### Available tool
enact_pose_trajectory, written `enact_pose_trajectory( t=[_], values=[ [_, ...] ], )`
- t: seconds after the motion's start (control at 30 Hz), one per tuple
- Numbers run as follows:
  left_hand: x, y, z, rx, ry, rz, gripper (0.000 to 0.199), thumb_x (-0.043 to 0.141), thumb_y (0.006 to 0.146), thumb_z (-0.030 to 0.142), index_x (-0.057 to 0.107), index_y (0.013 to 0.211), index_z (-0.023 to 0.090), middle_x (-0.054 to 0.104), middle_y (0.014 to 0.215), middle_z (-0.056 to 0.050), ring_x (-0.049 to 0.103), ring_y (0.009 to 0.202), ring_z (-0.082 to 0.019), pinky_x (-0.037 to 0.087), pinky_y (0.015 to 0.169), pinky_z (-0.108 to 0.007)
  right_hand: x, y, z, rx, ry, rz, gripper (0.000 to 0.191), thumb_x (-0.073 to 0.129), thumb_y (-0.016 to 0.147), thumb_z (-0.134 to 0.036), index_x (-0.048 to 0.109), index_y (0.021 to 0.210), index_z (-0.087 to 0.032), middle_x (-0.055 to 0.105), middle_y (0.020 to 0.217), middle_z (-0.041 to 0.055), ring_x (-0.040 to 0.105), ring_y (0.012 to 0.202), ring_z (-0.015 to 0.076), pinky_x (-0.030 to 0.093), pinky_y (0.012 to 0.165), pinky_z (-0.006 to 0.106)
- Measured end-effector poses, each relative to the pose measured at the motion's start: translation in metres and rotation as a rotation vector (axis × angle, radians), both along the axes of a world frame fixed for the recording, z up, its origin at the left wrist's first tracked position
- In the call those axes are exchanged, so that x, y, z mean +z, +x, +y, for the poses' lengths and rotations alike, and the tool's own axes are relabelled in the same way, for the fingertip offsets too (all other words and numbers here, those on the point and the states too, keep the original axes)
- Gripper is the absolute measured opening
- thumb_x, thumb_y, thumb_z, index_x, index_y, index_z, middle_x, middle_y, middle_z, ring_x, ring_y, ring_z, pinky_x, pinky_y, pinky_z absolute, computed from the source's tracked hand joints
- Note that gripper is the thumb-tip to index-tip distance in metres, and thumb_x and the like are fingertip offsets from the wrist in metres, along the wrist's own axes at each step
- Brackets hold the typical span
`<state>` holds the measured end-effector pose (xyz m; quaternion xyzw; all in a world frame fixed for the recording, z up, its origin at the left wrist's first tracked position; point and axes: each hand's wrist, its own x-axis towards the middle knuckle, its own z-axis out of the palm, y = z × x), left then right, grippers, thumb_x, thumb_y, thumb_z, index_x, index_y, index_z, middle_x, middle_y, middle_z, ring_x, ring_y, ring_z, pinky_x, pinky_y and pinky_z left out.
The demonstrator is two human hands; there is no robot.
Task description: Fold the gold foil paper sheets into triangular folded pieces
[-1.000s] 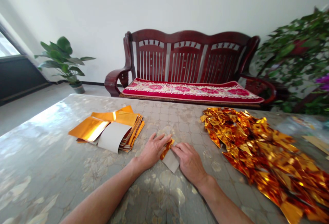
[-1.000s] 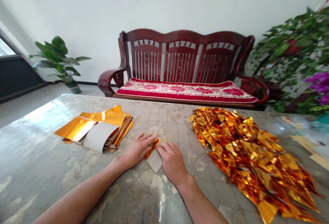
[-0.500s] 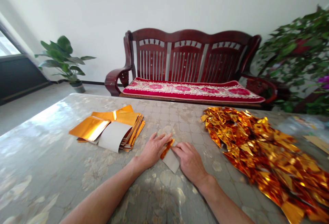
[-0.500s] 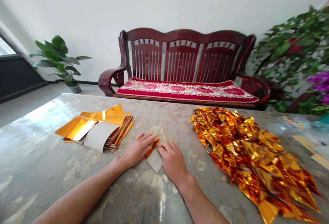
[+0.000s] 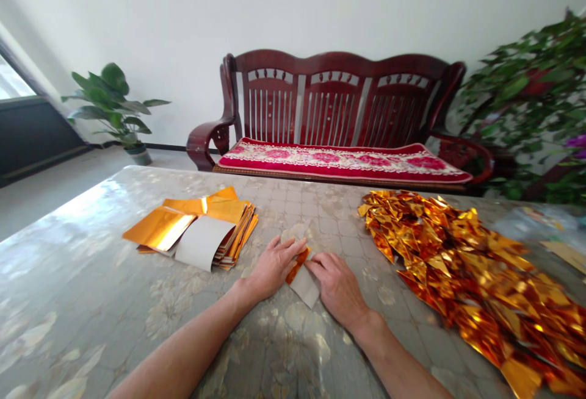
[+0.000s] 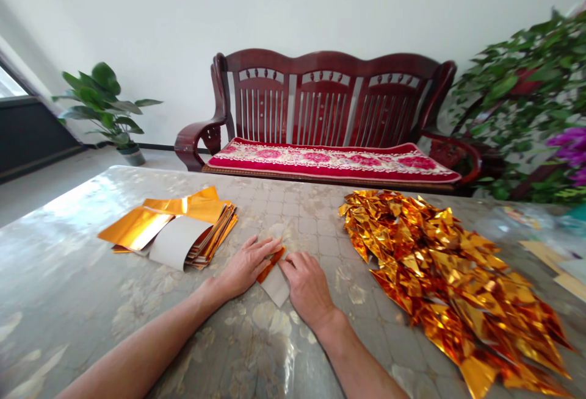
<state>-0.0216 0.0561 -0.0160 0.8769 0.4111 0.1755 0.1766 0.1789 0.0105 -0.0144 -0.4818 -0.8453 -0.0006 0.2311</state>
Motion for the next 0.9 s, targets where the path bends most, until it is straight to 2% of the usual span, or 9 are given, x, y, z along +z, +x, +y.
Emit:
enact_pose_trajectory(
  t=[0.2,0.4,0.57,0.63,0.73,0.77,0.83,0.9],
  values=[
    [-0.002,0.0,0.0,-0.001,0.015,-0.014,0.051,0.043,0.098,0.016,0.037,0.148,0.028,0.055,0.145,-0.007,0.047,0.137,-0.023,0.029,0.118,-0.052,0.001,-0.002,0.001,0.021,-0.011,-0.004,0.029,0.05,0.093,-0.007,0.065,0.114,-0.021,0.066,0.11,0.0058,0.054,0.1,0.0212,0.044,0.089,0.035],
    [-0.006,0.001,0.0,0.006,0.055,-0.069,0.056,0.046,0.095,0.012,0.036,0.148,0.025,0.062,0.136,-0.008,0.051,0.133,-0.023,0.033,0.115,-0.053,0.004,-0.004,0.001,0.014,-0.033,-0.089,0.026,0.047,0.095,-0.009,0.063,0.113,-0.021,0.066,0.113,0.0062,0.052,0.104,0.0227,0.041,0.089,0.036],
    [-0.002,-0.004,-0.004,0.103,0.305,-0.298,0.04,0.042,0.097,0.014,0.051,0.135,0.02,0.065,0.127,-0.011,0.058,0.121,-0.022,0.047,0.103,-0.044,0.007,-0.006,-0.001,-0.067,-0.01,-0.209,0.028,0.049,0.094,-0.01,0.061,0.116,-0.023,0.065,0.114,0.0055,0.051,0.102,0.0221,0.038,0.084,0.035],
    [0.005,-0.006,-0.013,0.028,0.36,-0.374,0.035,0.038,0.098,0.014,0.059,0.126,0.022,0.07,0.116,-0.008,0.062,0.112,-0.019,0.05,0.098,-0.037,0.008,-0.007,-0.001,-0.131,-0.001,-0.234,0.027,0.052,0.091,-0.008,0.061,0.112,-0.023,0.065,0.11,0.0052,0.05,0.099,0.0229,0.036,0.082,0.036],
    [0.012,-0.004,-0.03,-0.232,0.276,-0.289,0.036,0.035,0.098,0.014,0.063,0.118,0.023,0.071,0.109,-0.007,0.063,0.106,-0.016,0.05,0.097,-0.032,0.008,-0.006,0.0,-0.206,0.02,-0.243,0.023,0.055,0.087,-0.007,0.061,0.103,-0.023,0.065,0.102,0.0058,0.05,0.094,0.0243,0.034,0.078,0.037],
    [0.013,-0.002,-0.035,-0.259,0.225,-0.227,0.036,0.035,0.098,0.013,0.062,0.121,0.023,0.071,0.113,-0.007,0.063,0.108,-0.017,0.049,0.1,-0.032,0.009,-0.005,0.0,-0.218,0.031,-0.243,0.023,0.056,0.086,-0.007,0.061,0.102,-0.022,0.064,0.1,0.0063,0.049,0.093,0.0246,0.034,0.077,0.037],
    [0.011,0.003,-0.041,-0.212,0.16,-0.134,0.039,0.037,0.098,0.013,0.055,0.131,0.022,0.067,0.123,-0.008,0.06,0.116,-0.018,0.048,0.102,-0.034,0.01,-0.004,-0.001,-0.225,0.051,-0.242,0.021,0.056,0.085,-0.006,0.061,0.099,-0.022,0.063,0.098,0.007,0.049,0.091,0.0249,0.033,0.075,0.037],
    [0.006,0.008,-0.042,-0.168,0.163,-0.064,0.042,0.039,0.097,0.012,0.05,0.136,0.021,0.061,0.133,-0.009,0.057,0.122,-0.02,0.046,0.105,-0.037,0.012,-0.004,-0.002,-0.226,0.063,-0.239,0.02,0.055,0.086,-0.005,0.06,0.096,-0.022,0.063,0.095,0.0072,0.049,0.089,0.0247,0.032,0.074,0.037]
  ],
)
